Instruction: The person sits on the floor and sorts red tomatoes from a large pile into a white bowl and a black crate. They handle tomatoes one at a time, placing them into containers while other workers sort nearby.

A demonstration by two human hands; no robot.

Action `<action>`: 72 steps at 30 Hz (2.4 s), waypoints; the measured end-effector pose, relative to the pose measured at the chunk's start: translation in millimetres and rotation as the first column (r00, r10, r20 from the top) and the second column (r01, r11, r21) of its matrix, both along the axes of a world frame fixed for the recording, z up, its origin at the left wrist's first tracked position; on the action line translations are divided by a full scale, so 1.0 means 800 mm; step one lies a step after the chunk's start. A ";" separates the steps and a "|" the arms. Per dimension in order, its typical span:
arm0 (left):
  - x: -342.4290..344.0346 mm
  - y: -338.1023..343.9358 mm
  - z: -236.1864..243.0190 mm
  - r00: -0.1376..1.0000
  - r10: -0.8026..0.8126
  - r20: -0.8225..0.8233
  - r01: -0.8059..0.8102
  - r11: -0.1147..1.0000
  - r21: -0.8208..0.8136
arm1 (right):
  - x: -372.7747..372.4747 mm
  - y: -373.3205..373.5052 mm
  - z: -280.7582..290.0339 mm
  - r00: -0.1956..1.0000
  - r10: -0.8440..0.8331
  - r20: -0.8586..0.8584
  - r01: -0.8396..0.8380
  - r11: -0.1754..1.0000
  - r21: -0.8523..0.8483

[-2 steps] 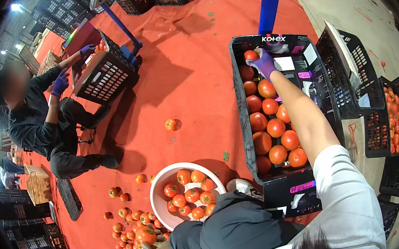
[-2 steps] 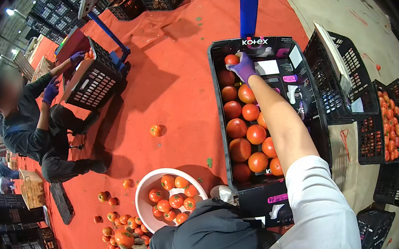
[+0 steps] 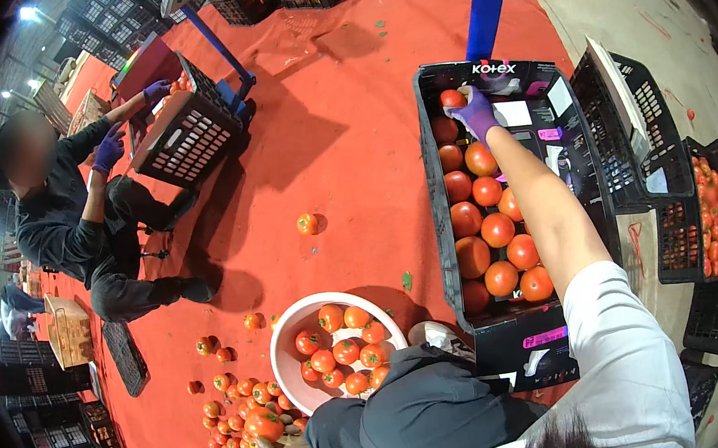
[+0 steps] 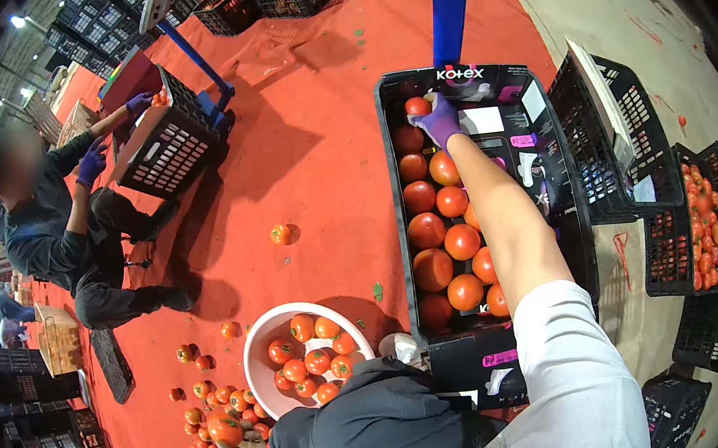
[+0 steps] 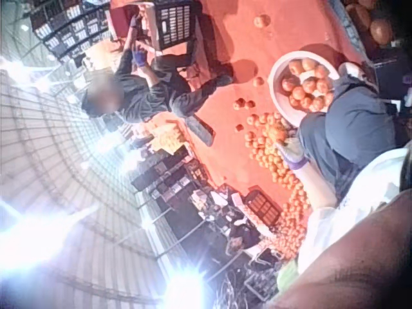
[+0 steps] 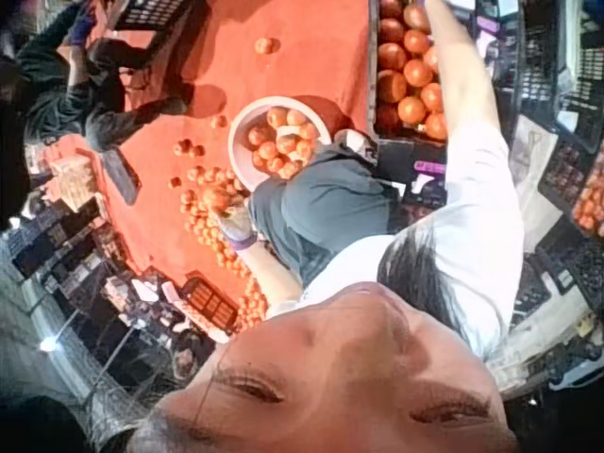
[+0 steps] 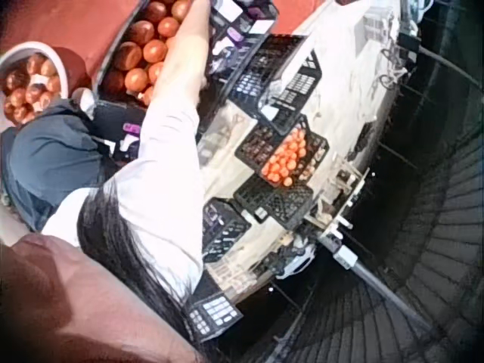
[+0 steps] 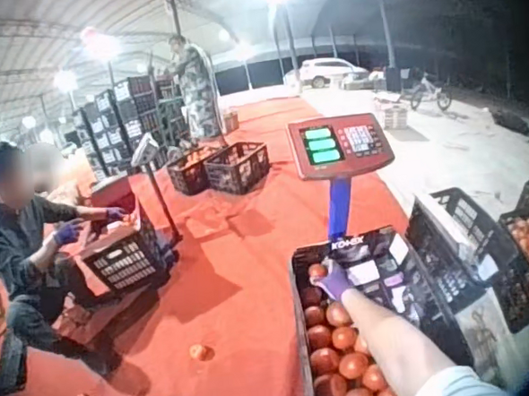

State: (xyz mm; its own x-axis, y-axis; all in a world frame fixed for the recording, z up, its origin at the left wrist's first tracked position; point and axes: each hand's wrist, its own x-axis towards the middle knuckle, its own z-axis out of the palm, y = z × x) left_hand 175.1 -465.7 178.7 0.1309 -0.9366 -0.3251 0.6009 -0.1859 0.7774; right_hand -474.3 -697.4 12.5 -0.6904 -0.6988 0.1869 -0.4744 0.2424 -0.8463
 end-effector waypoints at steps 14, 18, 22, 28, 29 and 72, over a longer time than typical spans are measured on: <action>-0.038 -0.033 -0.019 0.979 -0.189 0.074 0.187 0.982 0.037 | -0.016 0.007 0.002 0.992 0.126 0.030 -0.129 0.970 0.204; -0.109 -0.078 0.014 0.917 -0.245 0.314 0.262 0.965 -0.014 | 0.009 0.037 0.043 0.984 0.085 -0.153 -0.067 0.991 0.119; -0.230 -0.135 0.077 0.592 -0.372 0.715 0.529 0.849 0.004 | 0.198 0.131 0.190 0.656 0.618 0.433 -0.523 0.786 -0.331; -0.303 -0.130 0.093 0.429 -0.400 0.810 0.789 0.603 -0.121 | 0.239 0.182 0.244 0.739 0.611 0.284 -0.599 0.789 -0.138; -0.287 -0.125 0.088 0.483 -0.443 0.755 0.753 0.651 -0.100 | 0.200 0.176 0.223 0.785 0.534 0.314 -0.511 0.845 -0.161; 0.369 -0.003 -0.332 0.158 -0.176 0.972 -0.483 0.844 0.231 | 0.812 0.166 0.173 -0.069 0.908 0.413 -0.955 -0.179 0.235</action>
State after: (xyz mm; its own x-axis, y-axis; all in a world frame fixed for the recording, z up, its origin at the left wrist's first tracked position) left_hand 470.6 -468.3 -87.0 0.7533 -0.6493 -0.1047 -0.4850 -0.6559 0.5784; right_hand 175.6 -564.4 150.9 0.7688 -0.5727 -0.2846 -0.4420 -0.1542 -0.8837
